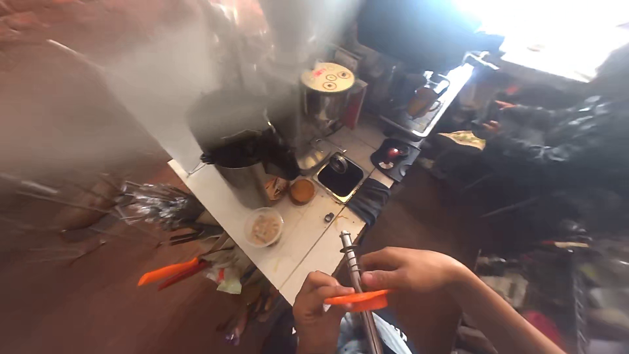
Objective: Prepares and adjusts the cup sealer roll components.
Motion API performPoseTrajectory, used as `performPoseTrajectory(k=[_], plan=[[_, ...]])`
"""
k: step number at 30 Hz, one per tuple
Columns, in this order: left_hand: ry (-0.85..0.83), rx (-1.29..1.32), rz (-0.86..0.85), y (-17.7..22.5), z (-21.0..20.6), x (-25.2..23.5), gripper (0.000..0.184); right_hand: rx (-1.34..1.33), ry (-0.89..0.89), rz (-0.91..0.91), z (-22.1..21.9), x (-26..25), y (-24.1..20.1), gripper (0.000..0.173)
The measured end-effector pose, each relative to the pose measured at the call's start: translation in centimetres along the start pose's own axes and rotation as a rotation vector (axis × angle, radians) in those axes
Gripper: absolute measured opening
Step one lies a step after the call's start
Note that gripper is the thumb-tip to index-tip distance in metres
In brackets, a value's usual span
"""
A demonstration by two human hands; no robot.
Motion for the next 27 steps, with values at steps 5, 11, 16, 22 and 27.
performPoseTrajectory(k=[5, 11, 16, 22, 27], plan=[[-0.084, -0.086, 0.049, -1.0, -0.5, 1.2, 0.011, -0.261, 0.191, 0.169, -3.7, 3.0, 3.0, 0.05], [-0.382, 0.156, 0.559, -1.2, 0.6, 1.7, 0.122, -0.17, 0.152, 0.178, -6.7, 3.5, 3.6, 0.055], [-0.66, 0.218, 0.73, -2.6, 0.4, 0.3, 0.127, -0.161, 0.303, 0.054, -7.9, 3.9, 2.9, 0.049], [-0.484, 0.208, 0.633, -2.6, -0.6, 0.2, 0.124, -0.157, 1.42, -0.144, -15.5, 5.9, 3.0, 0.096], [-0.394, 0.145, 0.516, -3.2, -1.8, -0.2, 0.124, -0.562, 1.074, -0.097, -18.6, 3.3, 3.2, 0.03]])
Point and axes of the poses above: each hand's wrist, its own x-axis away from the middle knuckle, its own z-axis out of the back of the hand, y = z × x, the point moved 2 cm from there along -x, towards the middle knuckle, and after that the axes turned 14 degrees about z, right-handed, at the moved point
